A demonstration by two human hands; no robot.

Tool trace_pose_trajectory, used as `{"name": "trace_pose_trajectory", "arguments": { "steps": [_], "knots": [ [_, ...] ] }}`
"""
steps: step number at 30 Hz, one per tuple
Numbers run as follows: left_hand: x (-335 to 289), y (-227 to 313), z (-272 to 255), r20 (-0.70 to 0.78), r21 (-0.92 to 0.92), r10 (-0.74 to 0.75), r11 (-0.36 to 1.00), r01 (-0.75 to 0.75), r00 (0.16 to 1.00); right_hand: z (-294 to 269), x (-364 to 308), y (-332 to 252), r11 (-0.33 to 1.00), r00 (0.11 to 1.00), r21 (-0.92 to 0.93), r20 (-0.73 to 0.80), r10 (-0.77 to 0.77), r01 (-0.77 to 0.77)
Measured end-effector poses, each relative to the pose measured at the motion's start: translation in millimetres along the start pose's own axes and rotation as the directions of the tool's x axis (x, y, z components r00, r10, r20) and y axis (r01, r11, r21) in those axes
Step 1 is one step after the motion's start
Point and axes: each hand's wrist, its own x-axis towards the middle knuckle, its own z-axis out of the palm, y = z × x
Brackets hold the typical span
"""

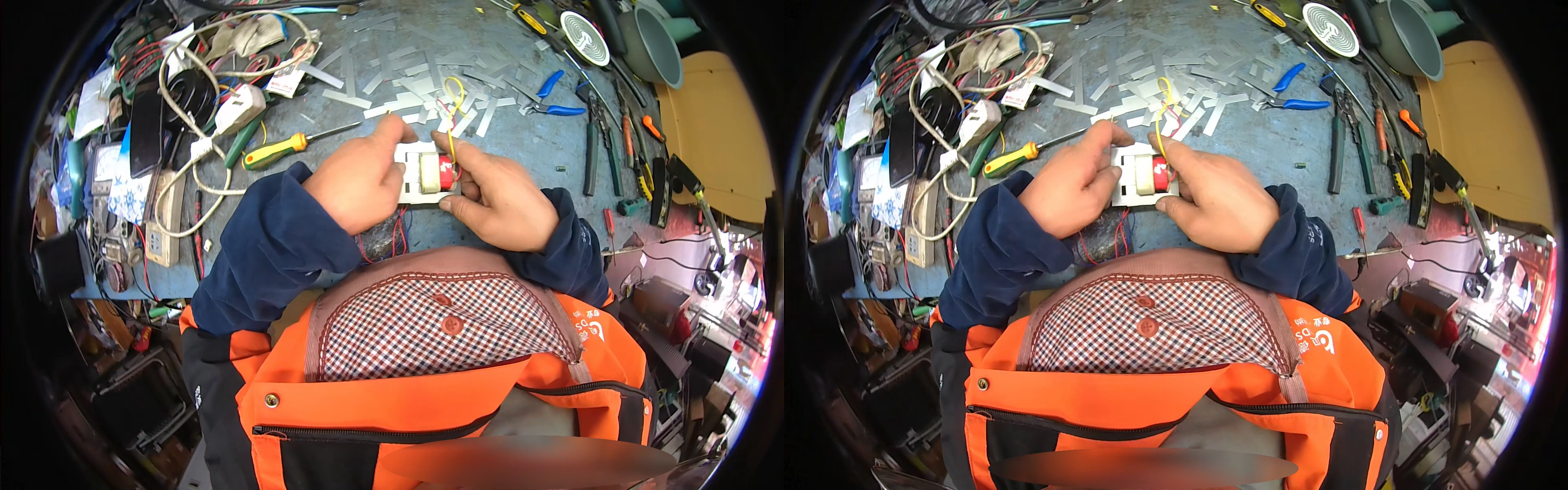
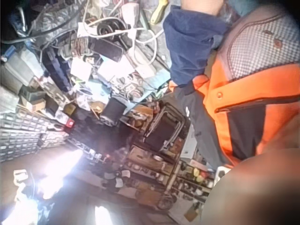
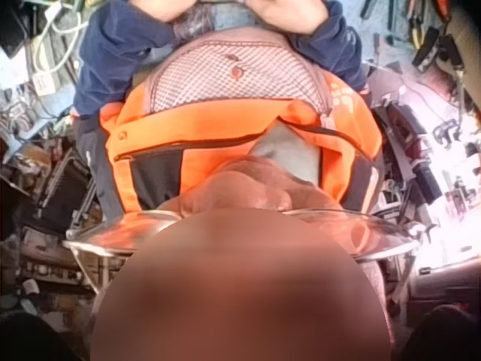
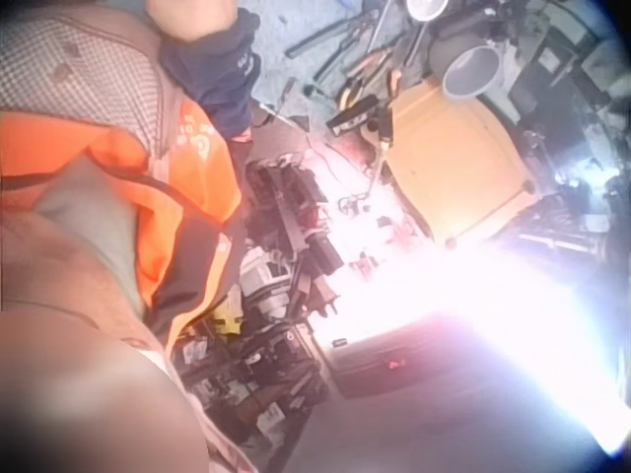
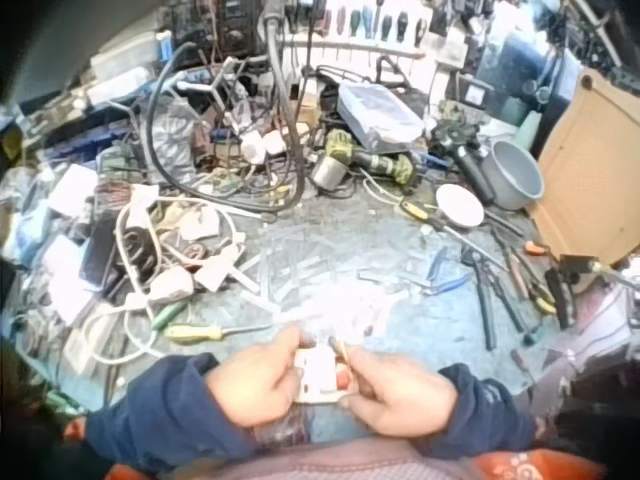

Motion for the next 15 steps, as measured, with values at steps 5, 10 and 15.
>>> {"name": "trace_pose_trajectory", "arguments": {
  "steps": [5, 10, 15],
  "knots": [
    [-7, -2, -4, 0.127, -0.393, -0.169, 0.896, 0.206, 0.977, 1, -1, 0, 0.997, 1.000, 0.074, 0.000, 0.023, -0.023],
    [-2, 0, 0, 0.058, -0.287, -0.137, 0.947, 0.148, 0.989, 0, 0, 6, 0.996, 1.000, 0.094, -0.022, -0.012, 0.014],
    [-2, 2, -7, 0.144, -0.434, -0.184, 0.871, 0.229, 0.972, -6, 2, -2, 0.989, 0.995, 0.116, 0.061, 0.085, -0.092]
  ]
}}
